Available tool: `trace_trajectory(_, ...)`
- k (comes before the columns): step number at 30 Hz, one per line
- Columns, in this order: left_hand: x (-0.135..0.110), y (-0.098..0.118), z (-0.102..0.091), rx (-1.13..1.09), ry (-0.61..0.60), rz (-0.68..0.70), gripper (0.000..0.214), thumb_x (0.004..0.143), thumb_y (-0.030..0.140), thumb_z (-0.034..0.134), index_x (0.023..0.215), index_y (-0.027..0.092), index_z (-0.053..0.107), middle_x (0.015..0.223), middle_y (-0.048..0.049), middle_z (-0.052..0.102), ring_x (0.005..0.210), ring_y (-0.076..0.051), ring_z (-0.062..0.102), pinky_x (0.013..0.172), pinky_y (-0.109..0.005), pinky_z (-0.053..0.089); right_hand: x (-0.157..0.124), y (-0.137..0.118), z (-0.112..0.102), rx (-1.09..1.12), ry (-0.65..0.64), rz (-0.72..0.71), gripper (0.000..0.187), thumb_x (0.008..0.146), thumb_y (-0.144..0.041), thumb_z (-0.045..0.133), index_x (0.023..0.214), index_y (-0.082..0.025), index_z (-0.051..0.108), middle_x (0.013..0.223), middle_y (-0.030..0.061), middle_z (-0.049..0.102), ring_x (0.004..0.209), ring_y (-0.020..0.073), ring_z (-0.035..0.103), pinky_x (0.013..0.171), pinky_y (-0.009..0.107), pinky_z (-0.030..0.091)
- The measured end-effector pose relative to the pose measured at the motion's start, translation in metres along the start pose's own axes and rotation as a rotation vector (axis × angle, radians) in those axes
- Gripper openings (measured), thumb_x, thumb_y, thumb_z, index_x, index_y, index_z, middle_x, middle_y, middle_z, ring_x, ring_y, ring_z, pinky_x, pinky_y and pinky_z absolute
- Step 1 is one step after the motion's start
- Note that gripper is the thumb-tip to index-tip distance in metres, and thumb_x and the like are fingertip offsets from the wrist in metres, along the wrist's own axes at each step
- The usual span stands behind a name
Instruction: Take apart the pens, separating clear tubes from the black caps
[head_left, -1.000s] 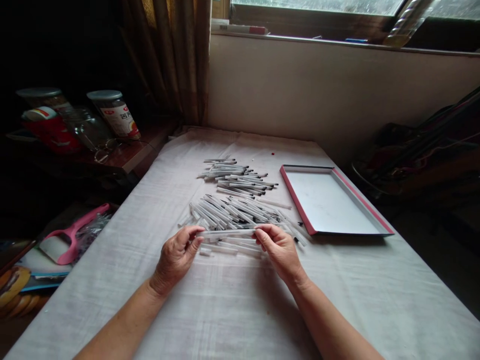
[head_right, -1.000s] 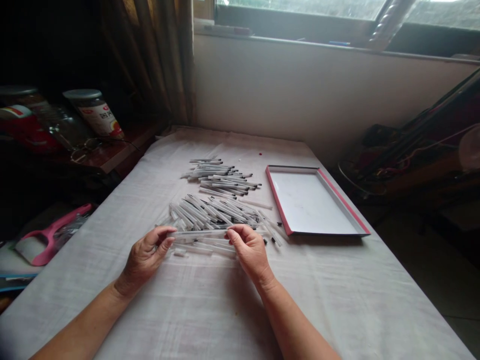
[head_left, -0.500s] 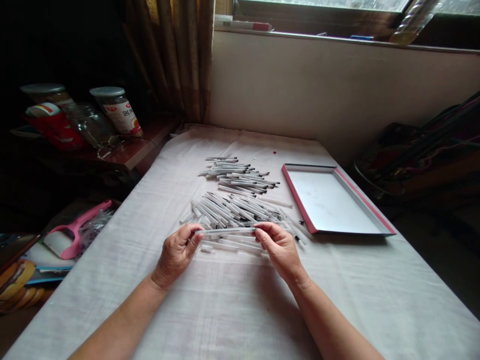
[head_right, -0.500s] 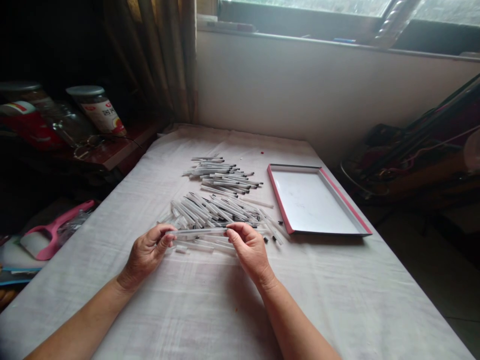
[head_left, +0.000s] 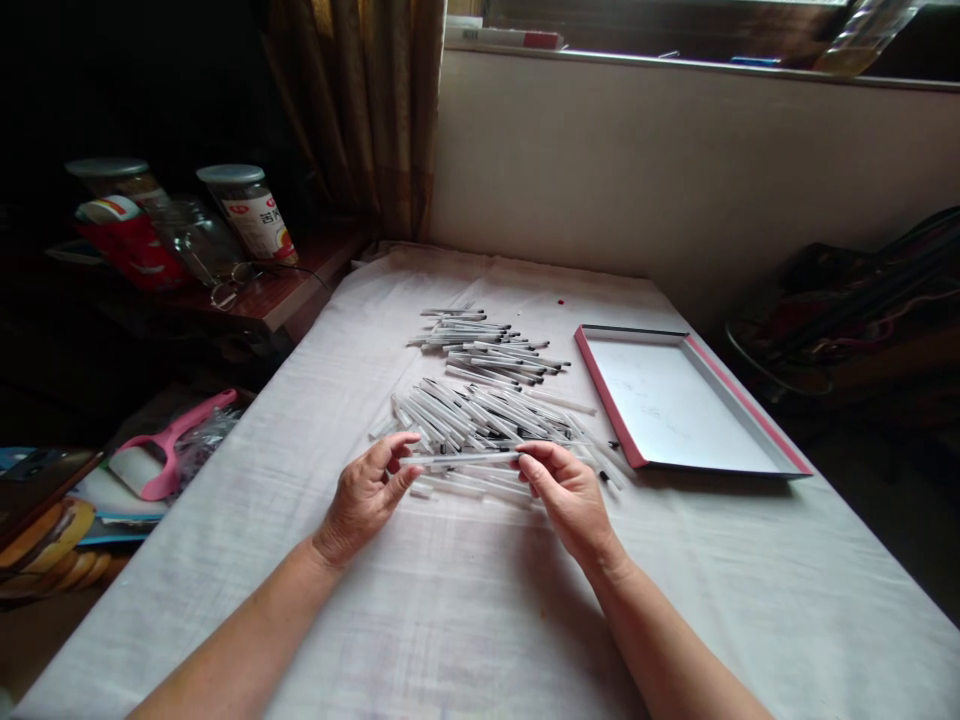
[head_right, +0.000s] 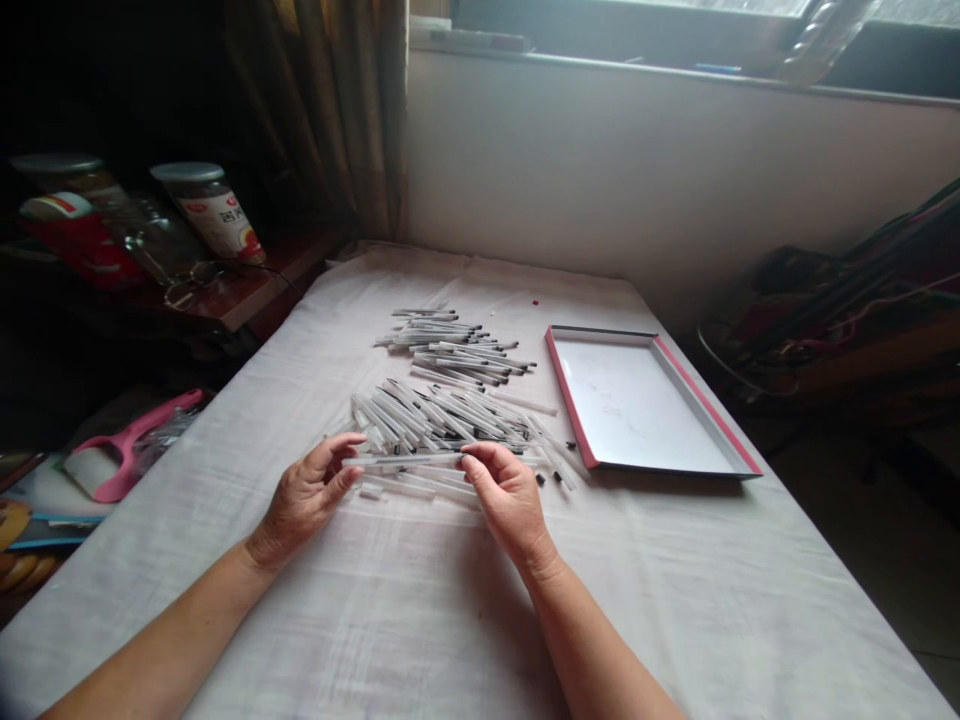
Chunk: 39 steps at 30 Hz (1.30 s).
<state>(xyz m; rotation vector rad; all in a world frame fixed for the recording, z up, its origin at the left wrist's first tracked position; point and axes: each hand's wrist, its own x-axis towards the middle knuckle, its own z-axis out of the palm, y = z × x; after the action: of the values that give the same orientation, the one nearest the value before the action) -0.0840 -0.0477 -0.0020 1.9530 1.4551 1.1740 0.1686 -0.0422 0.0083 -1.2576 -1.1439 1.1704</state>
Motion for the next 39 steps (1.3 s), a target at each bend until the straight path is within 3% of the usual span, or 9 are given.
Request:
trace_trajectory(5, 0.000, 0.003, 0.001, 0.010, 0.036, 0.039, 0.020, 0.089, 0.037, 0.057, 0.096, 0.020, 0.064, 0.081, -0.0011, 0.068, 0.061, -0.010, 0.058, 0.060, -0.020, 0.049, -0.001, -0.002, 0.000, -0.002, -0.007, 0.004, 0.031, 0.072, -0.048, 0.073, 0.084, -0.020, 0.070, 0.071, 0.0047, 0.072, 0.062, 0.0160, 0.063, 0.053, 0.027, 0.049)
trace_trajectory(8, 0.002, 0.004, -0.002, 0.032, 0.004, 0.059, 0.026, 0.092, 0.042, 0.052, 0.090, 0.019, 0.065, 0.072, -0.0007, 0.066, 0.059, -0.012, 0.058, 0.060, -0.022, 0.048, -0.001, -0.004, 0.000, -0.024, -0.019, -0.003, 0.031, 0.072, -0.048, 0.073, 0.086, -0.020, 0.070, 0.072, 0.0049, 0.072, 0.063, 0.0163, 0.063, 0.052, 0.027, 0.049)
trace_trajectory(13, 0.000, 0.001, 0.000, -0.006, -0.017, 0.044, 0.023, 0.089, 0.037, 0.059, 0.102, 0.019, 0.063, 0.086, -0.0023, 0.070, 0.062, -0.011, 0.061, 0.057, -0.019, 0.048, -0.001, -0.002, 0.000, -0.001, -0.010, 0.001, 0.029, 0.072, -0.046, 0.074, 0.086, -0.020, 0.071, 0.073, 0.0048, 0.072, 0.063, 0.0161, 0.063, 0.054, 0.027, 0.050)
trace_trajectory(17, 0.001, 0.002, 0.001, 0.005, -0.011, 0.093, 0.018, 0.091, 0.034, 0.055, 0.094, 0.019, 0.063, 0.082, -0.0019, 0.069, 0.065, -0.012, 0.062, 0.063, -0.020, 0.049, -0.001, 0.002, 0.000, 0.024, -0.012, -0.015, 0.024, 0.073, -0.041, 0.074, 0.087, -0.021, 0.073, 0.075, 0.0039, 0.072, 0.064, 0.0155, 0.063, 0.060, 0.028, 0.053)
trace_trajectory(23, 0.005, 0.008, -0.006, 0.033, -0.083, 0.033, 0.038, 0.094, 0.044, 0.045, 0.070, 0.018, 0.059, 0.059, 0.0011, 0.058, 0.053, -0.011, 0.054, 0.054, -0.020, 0.043, 0.000, 0.004, -0.002, -0.079, 0.040, -0.183, 0.017, 0.075, -0.036, 0.074, 0.086, -0.023, 0.076, 0.087, 0.0054, 0.074, 0.083, 0.0203, 0.067, 0.079, 0.035, 0.054)
trace_trajectory(27, 0.004, 0.008, -0.011, -0.060, -0.086, -0.071, 0.049, 0.095, 0.051, 0.040, 0.060, 0.019, 0.052, 0.051, 0.0018, 0.049, 0.049, -0.011, 0.048, 0.047, -0.020, 0.039, 0.004, 0.003, -0.006, -0.135, 0.083, -0.232, 0.018, 0.079, -0.037, 0.071, 0.087, -0.023, 0.075, 0.086, 0.0050, 0.073, 0.081, 0.0204, 0.066, 0.074, 0.034, 0.054)
trace_trajectory(32, 0.004, 0.005, -0.014, -0.125, -0.015, -0.148, 0.051, 0.094, 0.055, 0.042, 0.059, 0.018, 0.052, 0.047, 0.0024, 0.045, 0.044, -0.010, 0.044, 0.041, -0.019, 0.035, 0.017, 0.000, -0.008, -0.467, 0.036, -0.377, 0.017, 0.084, -0.031, 0.062, 0.093, -0.025, 0.074, 0.089, 0.0054, 0.074, 0.075, 0.0199, 0.066, 0.070, 0.033, 0.052)
trace_trajectory(36, 0.004, 0.003, -0.012, -0.118, -0.015, -0.137, 0.051, 0.094, 0.054, 0.043, 0.060, 0.018, 0.054, 0.049, 0.0019, 0.047, 0.046, -0.010, 0.047, 0.042, -0.019, 0.038, 0.031, -0.002, -0.001, -0.849, -0.003, -0.477, 0.018, 0.084, -0.023, 0.059, 0.090, -0.027, 0.075, 0.087, 0.0050, 0.076, 0.080, 0.0223, 0.066, 0.076, 0.034, 0.051)
trace_trajectory(39, 0.003, 0.001, -0.012, -0.101, -0.027, -0.116, 0.049, 0.095, 0.052, 0.043, 0.061, 0.018, 0.054, 0.050, 0.0023, 0.048, 0.048, -0.010, 0.049, 0.045, -0.019, 0.040, 0.035, -0.006, 0.002, -0.978, -0.048, -0.490, 0.018, 0.085, -0.023, 0.060, 0.090, -0.029, 0.076, 0.090, 0.0051, 0.077, 0.085, 0.0233, 0.066, 0.076, 0.033, 0.051)
